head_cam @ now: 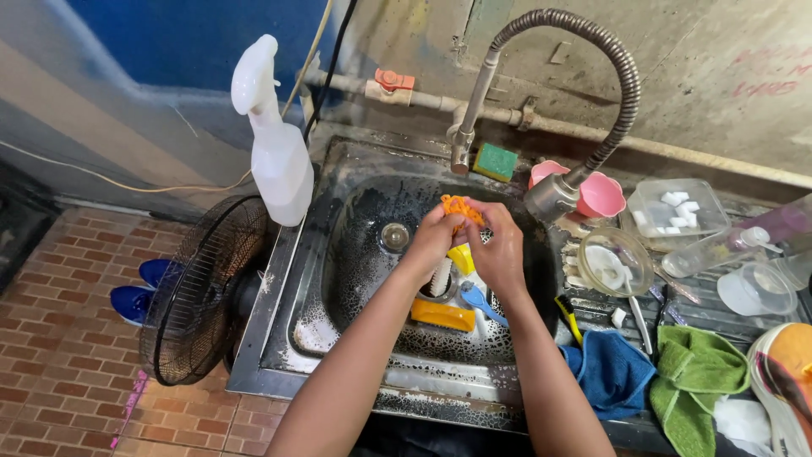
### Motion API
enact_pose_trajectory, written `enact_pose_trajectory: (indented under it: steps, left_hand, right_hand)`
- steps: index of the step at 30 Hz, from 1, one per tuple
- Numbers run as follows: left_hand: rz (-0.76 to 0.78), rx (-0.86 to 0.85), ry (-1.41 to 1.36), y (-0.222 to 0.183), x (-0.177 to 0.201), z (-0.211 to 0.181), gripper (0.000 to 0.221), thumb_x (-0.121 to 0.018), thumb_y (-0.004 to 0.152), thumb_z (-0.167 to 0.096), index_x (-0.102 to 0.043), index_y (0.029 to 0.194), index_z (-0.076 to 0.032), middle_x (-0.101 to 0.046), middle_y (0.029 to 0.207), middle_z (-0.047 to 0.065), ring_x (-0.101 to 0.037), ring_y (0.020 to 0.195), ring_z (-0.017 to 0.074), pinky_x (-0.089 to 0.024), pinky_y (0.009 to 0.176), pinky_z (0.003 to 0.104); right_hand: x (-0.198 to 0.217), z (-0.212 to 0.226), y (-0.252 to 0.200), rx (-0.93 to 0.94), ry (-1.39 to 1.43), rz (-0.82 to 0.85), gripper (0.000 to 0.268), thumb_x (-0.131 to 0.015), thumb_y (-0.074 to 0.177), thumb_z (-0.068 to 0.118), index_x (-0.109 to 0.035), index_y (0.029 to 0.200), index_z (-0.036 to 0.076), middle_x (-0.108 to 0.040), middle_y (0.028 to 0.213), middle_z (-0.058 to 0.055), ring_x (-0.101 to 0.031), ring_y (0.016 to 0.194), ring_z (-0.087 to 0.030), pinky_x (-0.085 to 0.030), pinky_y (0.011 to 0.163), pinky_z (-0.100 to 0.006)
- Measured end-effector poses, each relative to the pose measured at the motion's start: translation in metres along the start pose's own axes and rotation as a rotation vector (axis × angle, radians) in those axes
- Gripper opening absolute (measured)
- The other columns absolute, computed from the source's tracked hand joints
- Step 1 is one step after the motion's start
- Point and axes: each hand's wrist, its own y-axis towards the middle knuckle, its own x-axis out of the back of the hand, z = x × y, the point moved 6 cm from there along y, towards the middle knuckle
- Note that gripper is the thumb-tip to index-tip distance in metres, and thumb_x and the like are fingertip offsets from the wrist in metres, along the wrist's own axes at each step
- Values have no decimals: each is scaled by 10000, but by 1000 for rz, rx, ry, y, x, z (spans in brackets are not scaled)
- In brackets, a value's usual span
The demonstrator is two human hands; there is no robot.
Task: The person is washing their hands and then thoroughly scrubbing a pair of orange shoelaces in a sink using soap and a sponge.
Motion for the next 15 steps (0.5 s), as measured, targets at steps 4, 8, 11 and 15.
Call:
enact_pose_trajectory:
  steps: [4,8,11,15]
  left_hand:
    - [-101,-121,109,-5,0,-7,235,-614,756,-271,-539,830,-61,-480,651,40,-558,612,147,-530,581,283]
    - [-175,-151,10,-20,1,-27,240,-613,766,-310,-553,719,-82,-537,665,18,-561,607,118,-509,557,244]
    - [-169,-144,-215,12,23,-1,142,-553,787,-200,-465,727,-106,-527,654,61,-612,572,185,-511,541,226]
    - [-64,-127,-161,2,10,-5,151,-519,728,-115,-407,829,-128,-534,653,78,-627,604,219,-532,555,278]
  right_hand:
    - [12,-18,-2,-204,158,-194,189,-645,771,120,-623,956,87,-555,745,-39,-539,672,-116,-476,626,-226]
    - [0,-62,-13,-516,673,-253,207,-507,875,233,-583,959,60,-553,789,-54,-520,719,-101,-485,689,-258]
    - [0,-41,-11,-594,998,-311,286,-488,872,305,-563,980,51,-580,850,-77,-575,754,-151,-485,712,-290]
    - [-1,-52,-14,-609,1100,-312,332,-522,844,347,-550,965,39,-564,838,-87,-568,753,-179,-480,728,-336]
